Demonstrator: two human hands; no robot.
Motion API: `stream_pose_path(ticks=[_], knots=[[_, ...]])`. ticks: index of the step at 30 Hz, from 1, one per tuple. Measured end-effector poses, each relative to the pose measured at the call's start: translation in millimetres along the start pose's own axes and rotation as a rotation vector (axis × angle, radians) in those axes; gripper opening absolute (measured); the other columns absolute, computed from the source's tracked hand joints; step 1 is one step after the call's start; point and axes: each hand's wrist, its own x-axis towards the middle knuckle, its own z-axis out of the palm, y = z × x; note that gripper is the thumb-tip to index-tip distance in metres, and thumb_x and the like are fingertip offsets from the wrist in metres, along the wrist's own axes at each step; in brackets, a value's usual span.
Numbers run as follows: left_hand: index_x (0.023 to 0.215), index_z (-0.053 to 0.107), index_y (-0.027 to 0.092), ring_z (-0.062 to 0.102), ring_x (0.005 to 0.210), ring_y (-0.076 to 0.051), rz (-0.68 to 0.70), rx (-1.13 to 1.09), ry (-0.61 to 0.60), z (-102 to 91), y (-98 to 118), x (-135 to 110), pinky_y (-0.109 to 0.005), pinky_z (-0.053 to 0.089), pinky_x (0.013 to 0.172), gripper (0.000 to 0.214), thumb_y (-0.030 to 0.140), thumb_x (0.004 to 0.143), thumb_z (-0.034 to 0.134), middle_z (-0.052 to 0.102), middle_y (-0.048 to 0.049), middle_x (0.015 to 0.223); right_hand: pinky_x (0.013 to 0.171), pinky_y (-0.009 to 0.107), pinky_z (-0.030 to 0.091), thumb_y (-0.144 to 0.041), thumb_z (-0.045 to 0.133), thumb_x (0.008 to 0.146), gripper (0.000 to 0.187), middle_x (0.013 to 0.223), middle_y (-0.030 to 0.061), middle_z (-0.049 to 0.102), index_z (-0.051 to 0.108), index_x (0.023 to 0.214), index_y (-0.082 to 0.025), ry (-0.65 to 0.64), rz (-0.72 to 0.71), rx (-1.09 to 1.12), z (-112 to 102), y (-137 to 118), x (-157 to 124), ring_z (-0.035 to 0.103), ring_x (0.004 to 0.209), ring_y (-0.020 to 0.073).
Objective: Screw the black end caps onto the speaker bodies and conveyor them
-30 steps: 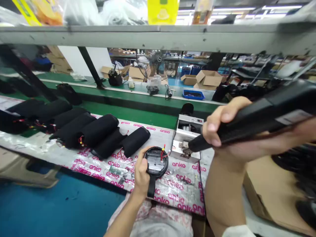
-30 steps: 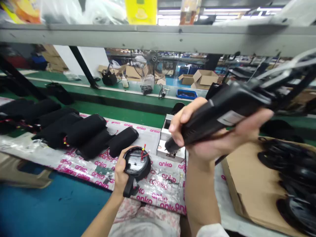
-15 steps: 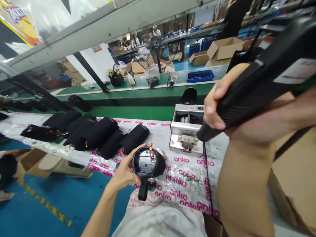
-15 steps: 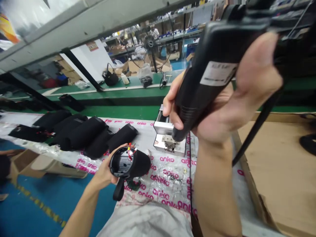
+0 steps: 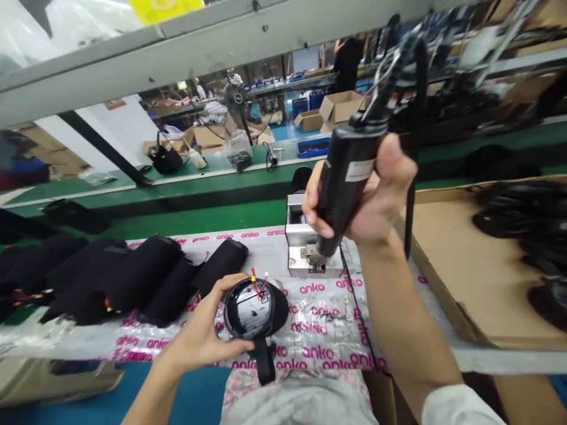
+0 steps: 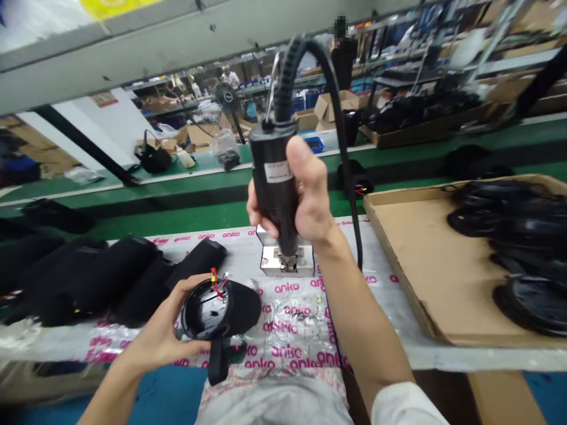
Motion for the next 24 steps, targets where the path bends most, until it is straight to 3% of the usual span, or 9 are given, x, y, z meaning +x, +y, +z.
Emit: stream_pose_path(ticks=[4, 7, 9, 11, 15, 19, 21, 24], knots=[[0.156, 0.053, 0.024, 0.062, 0.148, -0.045, 0.021, -0.275, -0.129, 1.2, -13.8, 18.1, -0.054, 0.052, 0.125, 0.11, 0.074, 0.069, 0.098, 0.061, -0.0216, 0.159, 0.03, 0.023, 0.037, -0.087, 0.058, 0.095, 0.076, 0.064, 0.008, 0.072, 0.076, 0.076, -0.016, 0.091, -0.089, -0.042, 9.9, 27.7, -7.9, 0.053, 0.035, 0.0143], [0.149, 0.064, 0.02, 0.068, 0.14, -0.043, 0.077, -0.524, -0.299, -1.2, -7.2, 48.9, -0.052, 0.054, 0.121, 0.1, 0.091, 0.08, 0.076, 0.068, -0.0204, 0.152, 0.03, 0.025, 0.036, -0.093, 0.064, 0.089, 0.079, 0.064, 0.0096, 0.071, 0.077, 0.076, -0.015, 0.212, -0.125, -0.131, 14.6, 46.2, -23.2, 0.053, 0.035, 0.0153], [0.143, 0.072, 0.02, 0.071, 0.135, -0.04, 0.096, -0.52, -0.379, -4.8, 4.1, 66.9, -0.05, 0.053, 0.121, 0.079, 0.081, 0.094, 0.071, 0.075, -0.0179, 0.145, 0.03, 0.025, 0.035, -0.096, 0.067, 0.084, 0.082, 0.063, 0.01, 0.07, 0.075, 0.074, -0.015, 0.273, -0.136, -0.188, 16.3, 54.0, -34.6, 0.053, 0.034, 0.0156], [0.135, 0.077, 0.021, 0.072, 0.131, -0.036, 0.138, -0.464, -0.401, -8.4, 15.2, 76.8, -0.047, 0.052, 0.121, 0.059, 0.066, 0.097, 0.079, 0.079, -0.0151, 0.138, 0.031, 0.026, 0.037, -0.098, 0.069, 0.081, 0.083, 0.063, 0.0095, 0.07, 0.075, 0.074, -0.015, 0.307, -0.139, -0.219, 16.2, 58.2, -43.1, 0.054, 0.034, 0.0164], [0.112, 0.084, 0.021, 0.074, 0.124, -0.031, 0.252, -0.511, -0.293, -8.1, 24.2, 74.4, -0.044, 0.055, 0.115, 0.032, 0.046, 0.093, 0.09, 0.081, -0.0128, 0.129, 0.031, 0.025, 0.04, -0.101, 0.059, 0.085, 0.086, 0.062, 0.0076, 0.071, 0.075, 0.077, -0.017, 0.316, -0.11, -0.224, 7.1, 63.5, -44.4, 0.055, 0.034, 0.0164], [0.086, 0.082, 0.019, 0.074, 0.121, -0.031, 0.242, -0.62, -0.188, 5.4, 18.3, 66.2, -0.045, 0.055, 0.111, 0.032, 0.05, 0.093, 0.088, 0.08, -0.0134, 0.126, 0.025, 0.026, 0.032, -0.1, 0.054, 0.088, 0.087, 0.055, 0.0076, 0.067, 0.074, 0.072, -0.017, 0.217, 0.007, -0.138, -2.5, 60.0, -34.5, 0.046, 0.026, 0.0162], [0.076, 0.075, 0.018, 0.074, 0.117, -0.031, 0.248, -0.683, -0.146, 15.6, 14.7, 64.8, -0.043, 0.054, 0.107, 0.043, 0.055, 0.097, 0.083, 0.08, -0.0136, 0.124, 0.024, 0.027, 0.031, -0.1, 0.055, 0.087, 0.087, 0.054, 0.0078, 0.066, 0.078, 0.073, -0.016, 0.167, -0.004, -0.132, 2.8, 42.2, -31.1, 0.045, 0.026, 0.0165], [0.072, 0.072, 0.017, 0.074, 0.108, -0.028, 0.279, -0.748, -0.059, 29.8, 11.8, 63.9, -0.039, 0.053, 0.1, 0.052, 0.058, 0.104, 0.071, 0.081, -0.0131, 0.118, 0.023, 0.026, 0.03, -0.096, 0.06, 0.09, 0.082, 0.058, 0.0063, 0.067, 0.083, 0.079, -0.018, 0.213, -0.107, -0.252, 26.8, -8.6, -26.4, 0.047, 0.029, 0.0144]])
